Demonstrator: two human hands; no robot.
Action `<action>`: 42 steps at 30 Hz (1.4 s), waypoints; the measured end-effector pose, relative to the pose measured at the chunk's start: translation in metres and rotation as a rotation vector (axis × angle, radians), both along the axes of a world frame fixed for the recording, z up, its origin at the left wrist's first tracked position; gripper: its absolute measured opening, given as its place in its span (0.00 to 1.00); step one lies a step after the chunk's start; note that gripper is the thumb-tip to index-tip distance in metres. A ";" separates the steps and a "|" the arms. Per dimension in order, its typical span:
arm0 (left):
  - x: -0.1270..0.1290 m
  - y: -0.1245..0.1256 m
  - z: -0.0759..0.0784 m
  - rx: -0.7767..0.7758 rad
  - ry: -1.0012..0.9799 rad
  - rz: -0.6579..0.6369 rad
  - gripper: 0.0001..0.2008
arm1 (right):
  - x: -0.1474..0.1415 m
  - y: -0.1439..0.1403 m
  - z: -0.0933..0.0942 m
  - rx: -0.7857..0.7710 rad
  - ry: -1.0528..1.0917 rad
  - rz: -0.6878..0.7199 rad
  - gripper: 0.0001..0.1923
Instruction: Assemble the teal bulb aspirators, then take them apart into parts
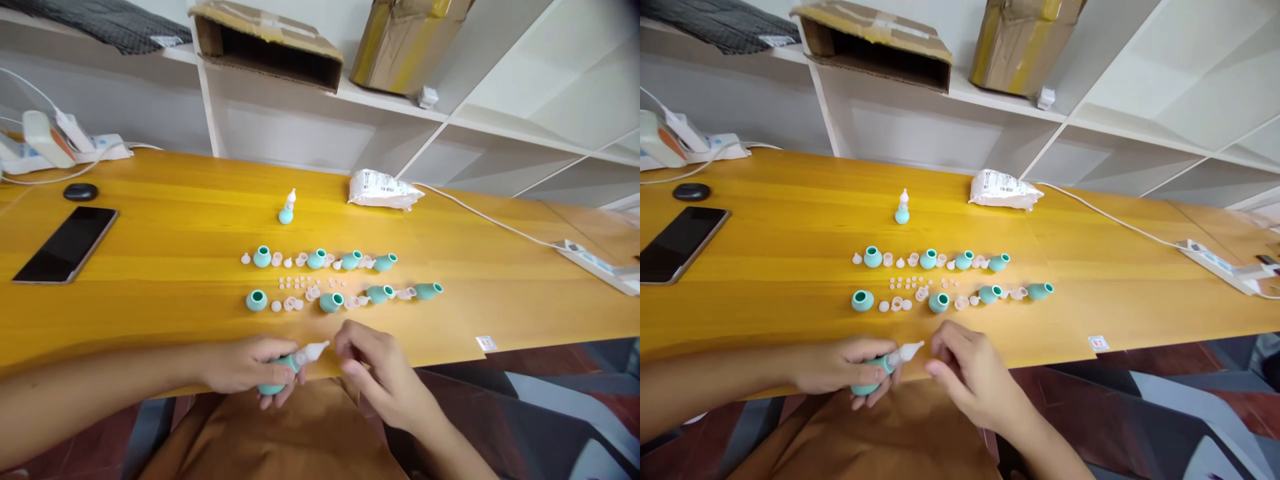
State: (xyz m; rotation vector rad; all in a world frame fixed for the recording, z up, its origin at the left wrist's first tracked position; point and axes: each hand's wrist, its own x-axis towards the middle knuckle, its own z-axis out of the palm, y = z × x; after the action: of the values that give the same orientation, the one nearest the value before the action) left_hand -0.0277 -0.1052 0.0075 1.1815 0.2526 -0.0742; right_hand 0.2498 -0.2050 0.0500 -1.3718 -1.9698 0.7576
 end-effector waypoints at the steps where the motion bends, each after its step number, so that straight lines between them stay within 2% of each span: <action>1: 0.000 0.000 0.002 0.046 -0.002 0.017 0.29 | -0.008 0.002 -0.008 -0.071 0.028 0.004 0.25; 5: 0.002 0.000 0.004 0.162 0.002 0.030 0.29 | -0.025 0.016 -0.030 -0.285 0.221 0.057 0.32; 9: 0.004 -0.002 0.002 0.161 0.011 0.048 0.28 | -0.026 0.019 -0.041 -0.417 0.408 0.092 0.32; 11: 0.005 -0.004 0.001 0.166 -0.001 0.057 0.26 | -0.026 0.019 -0.046 -0.475 0.501 0.059 0.32; 15: 0.005 -0.009 0.000 0.229 -0.122 0.145 0.15 | -0.031 0.020 -0.061 -0.544 0.864 -0.044 0.32; 17: 0.004 -0.011 -0.001 0.376 -0.173 0.259 0.09 | -0.034 0.019 -0.067 -0.507 0.967 -0.030 0.31; 20: 0.003 -0.013 -0.003 0.650 -0.229 0.434 0.07 | -0.039 0.015 -0.068 -0.492 0.950 0.034 0.25; 24: 0.003 -0.012 -0.004 0.753 -0.276 0.586 0.13 | -0.041 0.012 -0.059 -0.551 0.813 0.141 0.17; 26: 0.004 -0.011 -0.003 0.808 -0.245 0.621 0.12 | -0.041 0.012 -0.056 -0.552 0.738 0.183 0.14; 29: 0.006 -0.008 -0.002 0.881 -0.236 0.630 0.06 | -0.042 0.013 -0.058 -0.519 0.656 0.193 0.11; 32: 0.009 -0.004 0.001 0.902 -0.304 0.653 0.03 | -0.045 0.012 -0.063 -0.443 0.605 0.140 0.08; 35: 0.009 -0.003 0.002 0.882 -0.326 0.654 0.04 | -0.048 0.009 -0.068 -0.213 0.606 0.019 0.03; 38: 0.008 -0.004 0.001 0.829 -0.260 0.627 0.10 | -0.045 0.007 -0.069 0.047 0.573 -0.043 0.11; 42: 0.006 -0.008 -0.002 0.733 -0.212 0.612 0.15 | -0.036 0.009 -0.063 0.188 0.400 0.116 0.25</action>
State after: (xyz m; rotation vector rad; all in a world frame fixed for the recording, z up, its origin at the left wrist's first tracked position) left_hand -0.0216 -0.1134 0.0052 1.7691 0.4649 0.7306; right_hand 0.2139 -0.1965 -0.0132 -0.9203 -1.7600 0.8052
